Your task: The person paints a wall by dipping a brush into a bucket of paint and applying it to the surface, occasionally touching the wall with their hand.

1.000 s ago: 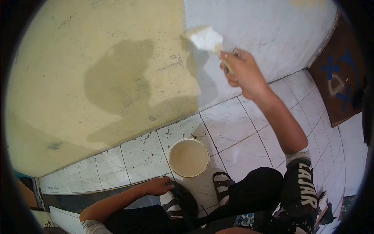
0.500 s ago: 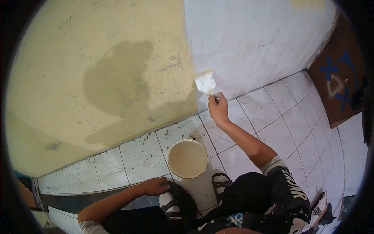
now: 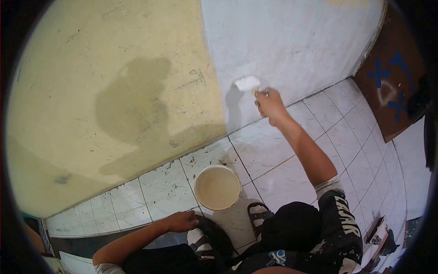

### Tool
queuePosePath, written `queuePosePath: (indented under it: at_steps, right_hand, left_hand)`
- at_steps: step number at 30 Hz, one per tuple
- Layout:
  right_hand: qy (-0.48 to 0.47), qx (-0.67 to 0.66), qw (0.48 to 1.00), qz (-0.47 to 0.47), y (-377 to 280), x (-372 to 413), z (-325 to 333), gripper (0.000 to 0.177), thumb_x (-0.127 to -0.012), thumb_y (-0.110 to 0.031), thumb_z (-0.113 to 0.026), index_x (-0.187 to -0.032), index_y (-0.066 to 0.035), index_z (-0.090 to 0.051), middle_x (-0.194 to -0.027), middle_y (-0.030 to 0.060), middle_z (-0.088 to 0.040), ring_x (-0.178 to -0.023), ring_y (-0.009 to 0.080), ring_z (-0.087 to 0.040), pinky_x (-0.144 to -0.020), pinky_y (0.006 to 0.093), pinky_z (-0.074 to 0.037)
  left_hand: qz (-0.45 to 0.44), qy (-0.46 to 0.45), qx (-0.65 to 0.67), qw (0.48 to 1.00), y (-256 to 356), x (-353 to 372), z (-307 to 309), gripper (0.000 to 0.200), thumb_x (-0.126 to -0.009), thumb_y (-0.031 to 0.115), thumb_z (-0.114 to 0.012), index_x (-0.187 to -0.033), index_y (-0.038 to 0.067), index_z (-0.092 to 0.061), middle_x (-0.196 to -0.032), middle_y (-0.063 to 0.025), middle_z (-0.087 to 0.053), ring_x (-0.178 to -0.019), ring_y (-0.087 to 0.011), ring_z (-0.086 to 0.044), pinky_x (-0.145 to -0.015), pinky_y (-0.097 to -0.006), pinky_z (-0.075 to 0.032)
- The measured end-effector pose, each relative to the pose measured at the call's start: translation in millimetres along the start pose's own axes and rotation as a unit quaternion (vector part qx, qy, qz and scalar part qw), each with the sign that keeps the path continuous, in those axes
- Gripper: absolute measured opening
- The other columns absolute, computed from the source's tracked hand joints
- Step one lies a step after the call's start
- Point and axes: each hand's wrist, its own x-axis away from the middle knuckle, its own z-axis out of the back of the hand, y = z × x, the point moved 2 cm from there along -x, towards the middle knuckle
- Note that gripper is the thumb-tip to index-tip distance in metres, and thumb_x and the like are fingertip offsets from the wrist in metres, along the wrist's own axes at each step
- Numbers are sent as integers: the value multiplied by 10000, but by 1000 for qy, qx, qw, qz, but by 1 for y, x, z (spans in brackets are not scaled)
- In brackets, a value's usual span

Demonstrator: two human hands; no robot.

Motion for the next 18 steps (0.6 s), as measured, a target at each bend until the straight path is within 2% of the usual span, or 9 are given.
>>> queuePosePath:
  at_steps: [2, 4, 5, 6, 10, 13, 15, 17, 18]
  right_hand:
    - [-6, 14, 998, 55, -43, 12, 2, 181, -982, -177, -613, -980, -10, -542, -725, 49, -551, -469, 50, -377, -375, 237, -239]
    - [-30, 2, 993, 117, -83, 20, 5, 198, -969, -175, -621, -957, -6, -520, -724, 53, -577, -546, 92, -474, -396, 264, -323]
    - [-30, 2, 993, 115, -103, 30, 5, 198, -969, -175, -621, -957, -6, -520, -724, 53, -577, -546, 92, -474, -396, 264, -323]
    - [-37, -7, 985, 169, -126, 42, 2, 199, -970, -179, -618, -938, -11, -517, -728, 57, -582, -548, 89, -471, -413, 267, -334]
    - [-9, -45, 959, 279, -134, 51, -22, 212, -971, -187, -611, -932, 7, -537, -746, 60, -599, -587, 103, -499, -512, 283, -410]
    - [37, -37, 962, 268, -62, 20, -46, 233, -971, -178, -607, -973, 48, -551, -770, 104, -626, -653, 160, -560, -613, 334, -471]
    - [88, 50, 955, 280, 9, 8, -57, 240, -994, -189, -607, -1048, 37, -546, -814, 64, -607, -665, 118, -555, -564, 296, -462]
    - [64, 52, 978, 189, 57, 16, -57, 274, -994, -197, -604, -1061, 60, -539, -846, 85, -620, -797, 153, -592, -701, 316, -488]
    - [81, 75, 979, 168, 78, 20, -56, 310, -974, -193, -608, -1084, 89, -543, -914, 177, -659, -865, 247, -646, -749, 355, -507]
  left_hand:
    - [4, -12, 14, 1000, 5, 0, 2, 495, -1046, 411, -499, -1263, -31, -547, -1216, -250, -662, -1146, -405, -640, -996, -462, -494]
    - [-1, -21, 19, 1000, 7, -2, 4, 491, -1045, 412, -500, -1266, -24, -547, -1223, -252, -658, -1149, -402, -640, -998, -462, -493]
    - [-5, -28, 25, 999, 7, -2, 4, 487, -1045, 413, -501, -1269, -16, -548, -1230, -254, -654, -1152, -399, -639, -999, -462, -491]
    - [-3, -29, 27, 999, 3, -5, 2, 487, -1045, 413, -501, -1269, -16, -548, -1230, -254, -654, -1152, -399, -639, -999, -462, -491]
    - [-15, 13, 31, 999, 9, -4, 5, 464, -1027, 429, -514, -1161, -8, -590, -1103, -239, -687, -1062, -400, -664, -936, -465, -509]
    - [-12, 15, 24, 1000, 17, -4, 10, 481, -1012, 437, -517, -1114, -23, -612, -1049, -235, -702, -1032, -405, -673, -917, -461, -515]
    - [-16, 14, 20, 1000, 19, -3, 10, 480, -1014, 434, -513, -1118, -25, -609, -1055, -240, -699, -1038, -405, -670, -919, -462, -513]
    - [0, 3, 22, 1000, 20, 0, 12, 484, -1015, 432, -508, -1120, -32, -600, -1066, -255, -689, -1044, -412, -663, -924, -468, -507]
    - [1, 3, 21, 1000, 17, 0, 12, 484, -1015, 432, -508, -1120, -32, -600, -1066, -255, -689, -1044, -412, -663, -924, -468, -507]
